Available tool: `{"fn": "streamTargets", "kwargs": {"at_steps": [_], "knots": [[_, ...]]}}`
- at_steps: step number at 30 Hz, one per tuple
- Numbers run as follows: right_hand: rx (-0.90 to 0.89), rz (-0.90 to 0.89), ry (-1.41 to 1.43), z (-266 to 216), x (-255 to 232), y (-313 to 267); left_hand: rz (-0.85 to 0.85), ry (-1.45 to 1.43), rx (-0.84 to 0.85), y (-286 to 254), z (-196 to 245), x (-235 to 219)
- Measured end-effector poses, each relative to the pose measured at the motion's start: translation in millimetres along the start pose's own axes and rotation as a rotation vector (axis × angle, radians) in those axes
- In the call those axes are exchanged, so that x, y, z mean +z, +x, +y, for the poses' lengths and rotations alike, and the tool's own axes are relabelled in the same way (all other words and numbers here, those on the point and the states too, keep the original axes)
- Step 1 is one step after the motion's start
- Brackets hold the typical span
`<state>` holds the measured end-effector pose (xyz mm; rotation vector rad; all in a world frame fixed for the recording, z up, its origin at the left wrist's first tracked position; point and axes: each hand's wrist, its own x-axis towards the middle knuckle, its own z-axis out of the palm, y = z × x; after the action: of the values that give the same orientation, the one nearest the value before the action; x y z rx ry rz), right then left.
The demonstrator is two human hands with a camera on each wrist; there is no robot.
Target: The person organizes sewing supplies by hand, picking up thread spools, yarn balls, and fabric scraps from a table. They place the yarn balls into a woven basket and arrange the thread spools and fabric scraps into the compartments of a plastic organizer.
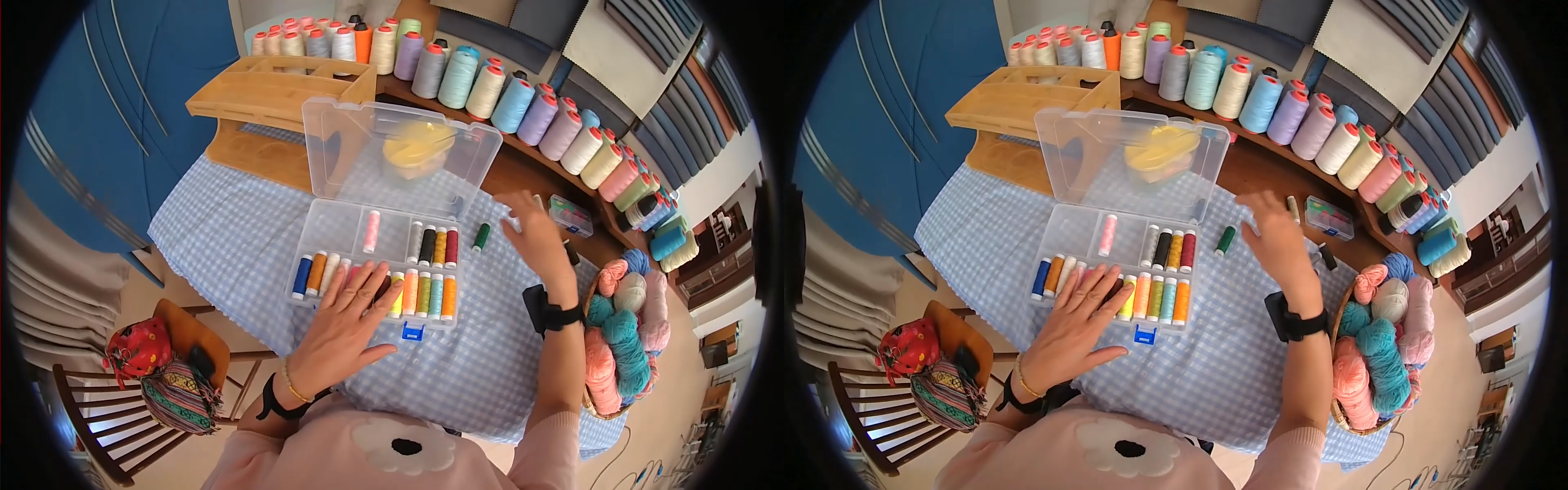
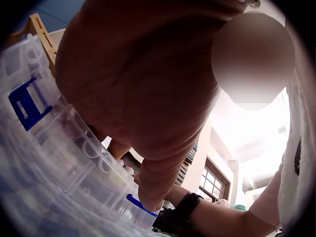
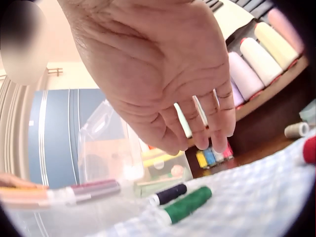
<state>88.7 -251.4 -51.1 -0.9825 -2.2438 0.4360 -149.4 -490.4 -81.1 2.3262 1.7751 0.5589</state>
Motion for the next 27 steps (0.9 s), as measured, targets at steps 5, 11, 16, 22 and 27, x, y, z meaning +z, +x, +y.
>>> {"fn": "streamTargets", "kwargs": {"at_steps": [5, 11, 16, 22, 27], "knots": [[-0.36, -0.203, -0.268, 19.2, 40.9, 7.8, -0.015, 0.013, -0.006, 0.2, 0.9, -0.7], [-0.32, -0.227, -0.414, 29.1, 61.9, 19.8, 0.003, 0.01, -0.002, -0.5, -0.3, 0.7], [-0.266, -0.167, -0.463, 15.8, 39.3, 9.2, 0.001, 0.011, -0.005, -0.2, 0.3, 0.8], [-0.268, -0.273, -0.394, 20.3, 25.2, -10.8, -0.002, 0.0, -0.001, 0.0, -0.3, 1.3], [-0.268, -0.242, -0.387, 20.4, 18.6, -22.9, 0.005, 0.001, -0.004, 0.0, -0.5, 0.6]]}}
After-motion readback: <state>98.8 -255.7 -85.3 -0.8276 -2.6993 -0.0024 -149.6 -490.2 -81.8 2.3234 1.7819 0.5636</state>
